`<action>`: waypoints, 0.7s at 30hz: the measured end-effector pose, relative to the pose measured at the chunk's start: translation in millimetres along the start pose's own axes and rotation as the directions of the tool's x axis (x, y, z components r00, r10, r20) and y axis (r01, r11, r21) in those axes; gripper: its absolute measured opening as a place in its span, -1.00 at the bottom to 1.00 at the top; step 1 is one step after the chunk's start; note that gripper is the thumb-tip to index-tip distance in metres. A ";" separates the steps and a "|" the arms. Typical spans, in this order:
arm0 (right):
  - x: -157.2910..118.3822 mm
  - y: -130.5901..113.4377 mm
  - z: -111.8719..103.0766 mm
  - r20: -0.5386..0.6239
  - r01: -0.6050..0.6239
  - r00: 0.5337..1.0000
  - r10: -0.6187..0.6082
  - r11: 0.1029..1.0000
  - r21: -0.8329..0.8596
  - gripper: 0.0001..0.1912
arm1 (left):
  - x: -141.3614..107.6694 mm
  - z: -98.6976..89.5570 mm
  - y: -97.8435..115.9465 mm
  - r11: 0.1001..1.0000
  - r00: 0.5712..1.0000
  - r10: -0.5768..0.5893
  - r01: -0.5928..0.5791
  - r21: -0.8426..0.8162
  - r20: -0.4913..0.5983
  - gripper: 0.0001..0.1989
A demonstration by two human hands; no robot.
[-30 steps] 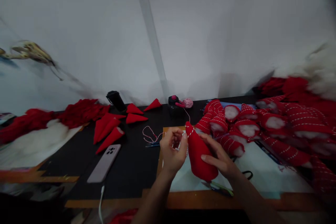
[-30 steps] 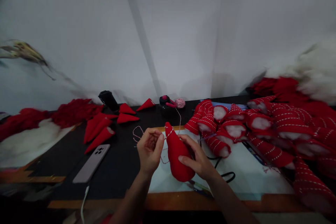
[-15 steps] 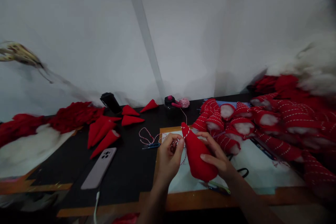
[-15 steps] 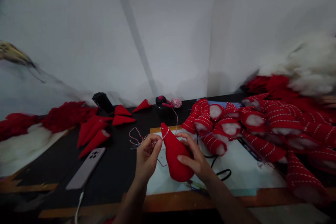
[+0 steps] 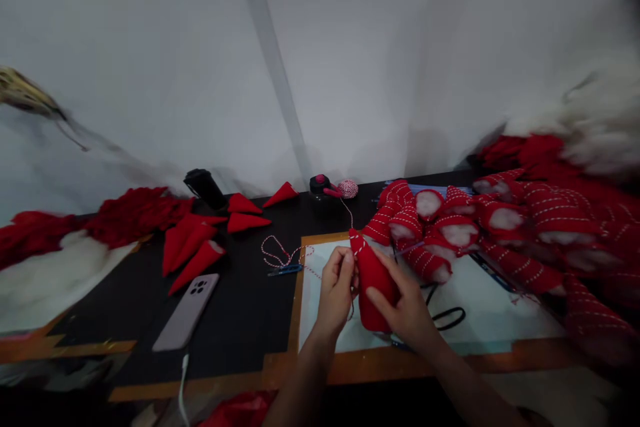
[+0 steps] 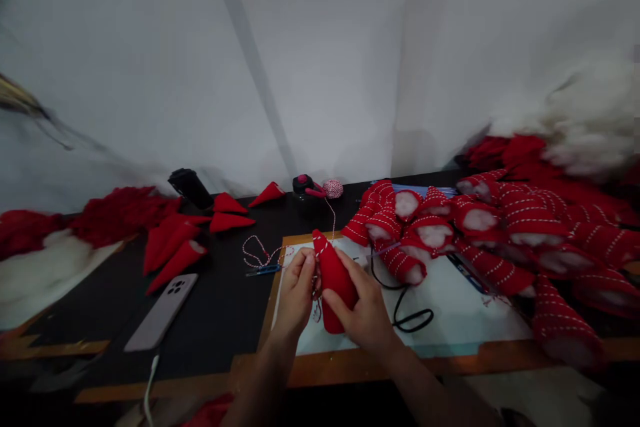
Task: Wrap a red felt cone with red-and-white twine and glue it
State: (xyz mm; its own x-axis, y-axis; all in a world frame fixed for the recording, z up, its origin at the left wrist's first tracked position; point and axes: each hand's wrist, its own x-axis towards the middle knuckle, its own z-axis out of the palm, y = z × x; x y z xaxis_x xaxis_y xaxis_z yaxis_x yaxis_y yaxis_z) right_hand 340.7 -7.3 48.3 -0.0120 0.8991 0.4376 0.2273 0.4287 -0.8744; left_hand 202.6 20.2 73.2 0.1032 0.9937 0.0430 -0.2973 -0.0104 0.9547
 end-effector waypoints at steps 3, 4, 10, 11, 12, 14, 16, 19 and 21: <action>0.5 -0.1 -6.8 -0.013 -0.115 0.993 0.118 0.979 0.168 -0.44 | -1.3 -1.0 -0.2 1.000 0.997 0.025 -0.025 0.009 0.068 -0.63; 1.1 0.4 -9.5 0.037 -0.188 0.982 0.185 0.947 0.261 -0.45 | -1.9 -1.8 0.2 0.999 0.995 0.032 -0.034 0.020 0.089 -0.62; 4.5 5.1 -10.0 0.098 -0.231 0.973 0.209 0.902 0.366 -0.67 | -4.6 -1.1 0.0 0.994 0.997 0.039 -0.046 0.098 0.068 -0.61; 4.6 6.1 -9.0 0.079 -0.186 0.982 0.169 0.931 0.315 -0.67 | -4.5 -0.5 -0.7 0.994 0.997 0.042 -0.048 0.101 0.058 -0.62; 4.6 7.0 -8.5 0.082 -0.155 0.987 0.139 0.953 0.261 -0.64 | -4.3 0.0 -1.5 0.994 0.997 0.045 -0.051 0.100 0.057 -0.63; 4.1 8.1 -9.2 0.103 -0.159 0.985 0.141 0.968 0.194 -0.55 | -4.1 0.5 -2.7 0.994 0.995 0.047 -0.055 0.093 0.083 -0.66; 3.4 8.0 -11.6 0.090 -0.215 0.976 0.198 0.943 0.253 -0.45 | -4.3 0.3 -2.9 0.994 0.991 0.053 -0.064 0.090 0.122 -0.68; 2.4 7.3 -15.9 0.129 -0.347 0.936 0.329 0.791 0.504 -0.42 | -5.4 -0.7 -1.7 0.993 0.989 0.059 -0.072 0.089 0.138 -0.67; 2.0 8.3 -17.2 0.206 -0.426 0.899 0.386 0.662 0.617 -0.46 | -6.4 -1.4 -1.0 0.993 0.990 0.059 -0.071 0.090 0.128 -0.66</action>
State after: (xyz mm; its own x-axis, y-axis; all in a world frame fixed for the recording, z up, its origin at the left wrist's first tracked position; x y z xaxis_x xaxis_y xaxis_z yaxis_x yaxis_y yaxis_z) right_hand 359.3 -3.4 45.5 -0.1236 0.9923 0.0124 -0.4451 -0.0443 -0.8944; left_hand 201.0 14.0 71.6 0.2060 0.9690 0.1362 -0.2168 -0.0905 0.9720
